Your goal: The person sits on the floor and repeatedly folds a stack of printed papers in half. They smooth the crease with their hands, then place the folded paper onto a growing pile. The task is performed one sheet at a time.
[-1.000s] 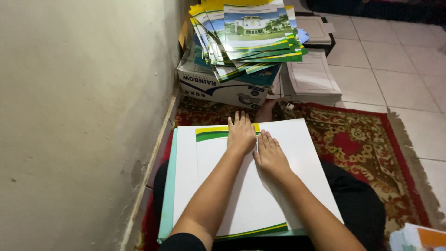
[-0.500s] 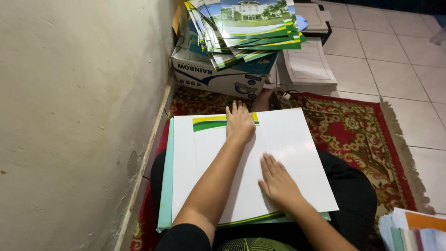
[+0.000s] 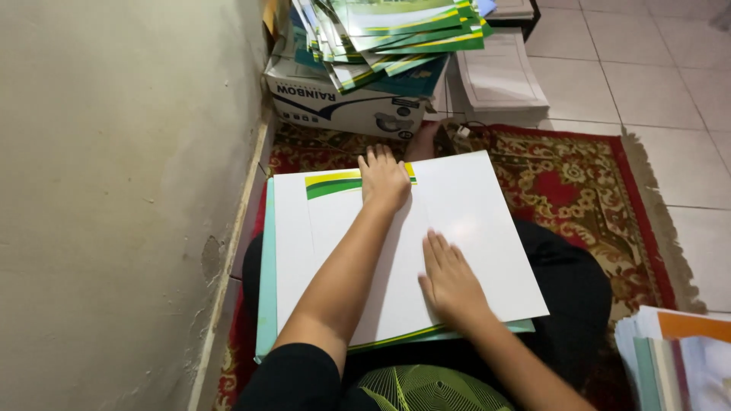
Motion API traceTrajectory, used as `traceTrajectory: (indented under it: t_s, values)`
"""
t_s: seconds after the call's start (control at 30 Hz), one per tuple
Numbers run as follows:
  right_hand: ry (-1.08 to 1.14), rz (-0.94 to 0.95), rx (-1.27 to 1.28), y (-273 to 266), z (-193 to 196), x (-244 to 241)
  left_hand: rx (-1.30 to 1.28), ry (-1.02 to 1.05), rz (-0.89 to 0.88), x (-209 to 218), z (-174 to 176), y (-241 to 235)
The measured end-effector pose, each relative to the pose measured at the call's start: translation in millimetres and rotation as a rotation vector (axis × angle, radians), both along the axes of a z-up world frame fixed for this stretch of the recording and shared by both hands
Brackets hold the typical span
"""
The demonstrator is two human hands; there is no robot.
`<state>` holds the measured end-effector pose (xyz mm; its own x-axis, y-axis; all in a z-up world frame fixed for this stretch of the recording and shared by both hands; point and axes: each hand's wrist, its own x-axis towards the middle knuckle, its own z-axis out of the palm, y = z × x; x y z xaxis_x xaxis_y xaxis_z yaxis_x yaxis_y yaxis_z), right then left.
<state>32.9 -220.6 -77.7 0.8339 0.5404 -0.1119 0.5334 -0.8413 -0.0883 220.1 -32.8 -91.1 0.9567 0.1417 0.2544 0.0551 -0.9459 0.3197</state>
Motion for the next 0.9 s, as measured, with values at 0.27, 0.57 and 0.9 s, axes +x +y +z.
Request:
traceTrajectory:
  t_s: [0.27,0.57,0.9]
  values:
    - [-0.637,0.123,-0.337,-30.7,-11.4,-57.8,0.111,0.467,0.161,17.9,41.4,-14.4]
    - [-0.228,0.081,0.082,-31.2,-14.6,-59.5,0.227,-0.008,-0.555,-165.4,-6.3,-27.6]
    - [0.402,-0.523,1.256,-30.1,44.3,-46.4,-0.039,0.071,-0.946,-281.7,21.3,-17.2]
